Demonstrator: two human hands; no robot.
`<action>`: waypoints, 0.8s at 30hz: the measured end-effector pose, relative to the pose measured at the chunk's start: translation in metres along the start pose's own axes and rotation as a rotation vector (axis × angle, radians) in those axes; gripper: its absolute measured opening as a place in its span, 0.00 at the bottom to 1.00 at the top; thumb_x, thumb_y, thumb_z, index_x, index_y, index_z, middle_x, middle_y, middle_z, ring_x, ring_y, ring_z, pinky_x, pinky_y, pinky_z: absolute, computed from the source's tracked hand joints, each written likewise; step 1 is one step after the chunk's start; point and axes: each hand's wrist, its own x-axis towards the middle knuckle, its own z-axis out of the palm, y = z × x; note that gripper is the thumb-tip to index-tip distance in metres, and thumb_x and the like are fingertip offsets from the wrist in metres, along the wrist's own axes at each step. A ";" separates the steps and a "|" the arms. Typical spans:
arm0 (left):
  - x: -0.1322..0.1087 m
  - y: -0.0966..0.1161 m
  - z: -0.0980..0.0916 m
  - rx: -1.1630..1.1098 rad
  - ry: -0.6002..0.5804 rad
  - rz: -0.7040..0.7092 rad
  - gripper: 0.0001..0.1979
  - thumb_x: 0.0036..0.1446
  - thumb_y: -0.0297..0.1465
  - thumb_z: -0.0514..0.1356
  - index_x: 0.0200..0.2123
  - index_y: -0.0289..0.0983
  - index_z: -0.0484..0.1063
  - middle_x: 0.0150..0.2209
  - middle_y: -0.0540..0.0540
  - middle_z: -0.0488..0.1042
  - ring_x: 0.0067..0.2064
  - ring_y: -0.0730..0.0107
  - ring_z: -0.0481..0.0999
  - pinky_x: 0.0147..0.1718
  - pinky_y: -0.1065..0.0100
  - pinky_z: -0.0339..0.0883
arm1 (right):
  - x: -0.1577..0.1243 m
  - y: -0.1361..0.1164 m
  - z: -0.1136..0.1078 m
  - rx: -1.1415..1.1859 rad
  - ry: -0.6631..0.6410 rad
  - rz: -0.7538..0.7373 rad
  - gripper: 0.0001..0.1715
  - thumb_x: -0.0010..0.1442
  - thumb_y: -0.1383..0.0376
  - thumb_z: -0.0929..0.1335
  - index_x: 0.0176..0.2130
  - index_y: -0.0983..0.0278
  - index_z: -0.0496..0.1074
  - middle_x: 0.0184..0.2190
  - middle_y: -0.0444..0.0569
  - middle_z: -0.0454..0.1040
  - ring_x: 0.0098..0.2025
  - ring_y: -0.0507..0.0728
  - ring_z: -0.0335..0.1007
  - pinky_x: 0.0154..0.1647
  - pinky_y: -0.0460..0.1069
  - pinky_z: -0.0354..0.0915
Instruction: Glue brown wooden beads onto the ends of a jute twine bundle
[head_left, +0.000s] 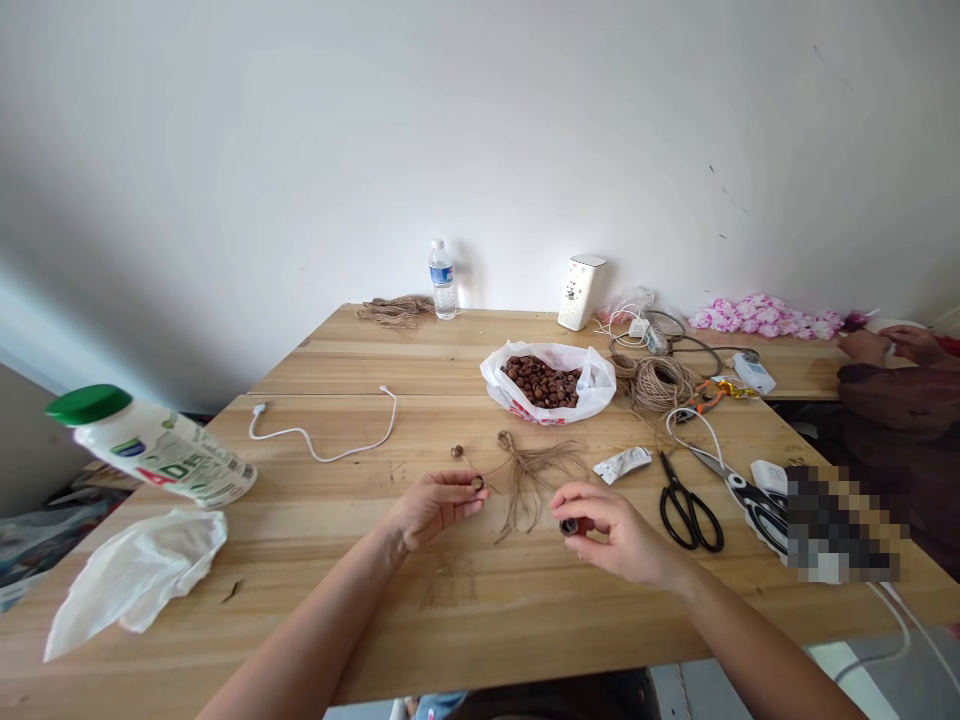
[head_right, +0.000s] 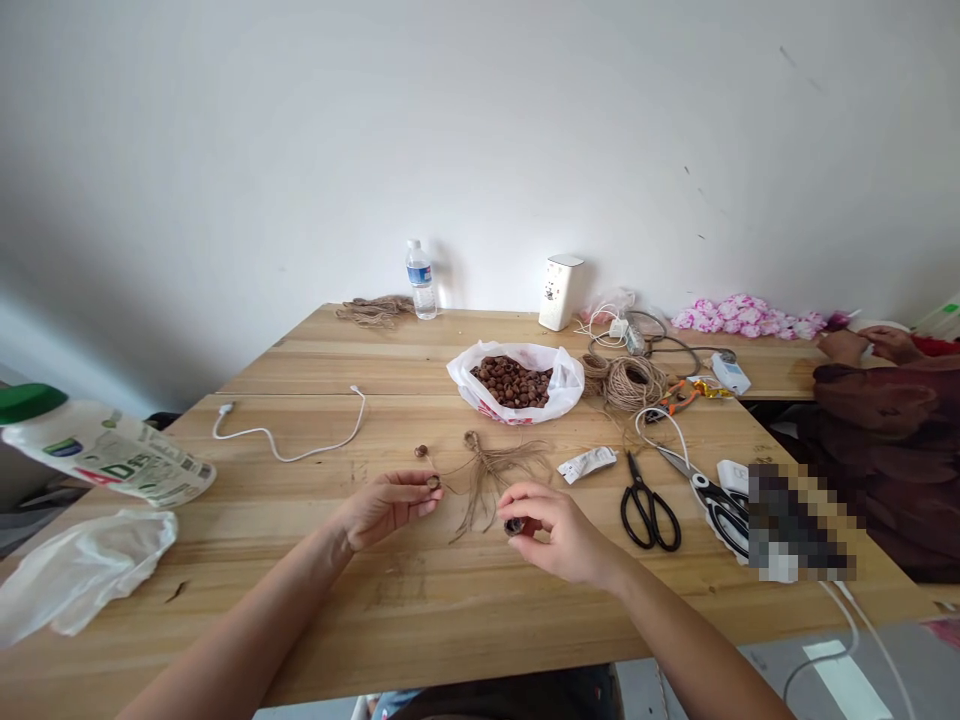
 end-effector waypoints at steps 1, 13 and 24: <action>0.000 0.000 0.000 -0.001 0.000 -0.002 0.10 0.44 0.12 0.59 0.30 0.28 0.73 0.27 0.41 0.77 0.31 0.67 0.78 0.33 0.71 0.74 | 0.003 -0.001 0.002 0.062 0.009 0.005 0.14 0.54 0.70 0.67 0.42 0.62 0.71 0.45 0.52 0.66 0.36 0.51 0.66 0.33 0.46 0.67; -0.003 0.003 0.004 -0.002 -0.014 0.002 0.10 0.43 0.12 0.60 0.30 0.28 0.73 0.26 0.42 0.77 0.30 0.68 0.78 0.33 0.71 0.73 | 0.016 0.000 0.012 0.432 -0.052 0.003 0.16 0.58 0.64 0.67 0.48 0.59 0.70 0.45 0.51 0.61 0.30 0.48 0.65 0.30 0.46 0.67; -0.002 0.001 0.003 -0.008 -0.036 0.002 0.09 0.44 0.12 0.59 0.30 0.27 0.73 0.26 0.40 0.77 0.31 0.67 0.78 0.33 0.71 0.73 | 0.022 0.005 0.020 0.749 -0.131 0.077 0.16 0.58 0.66 0.67 0.48 0.60 0.70 0.41 0.51 0.64 0.33 0.51 0.65 0.32 0.50 0.67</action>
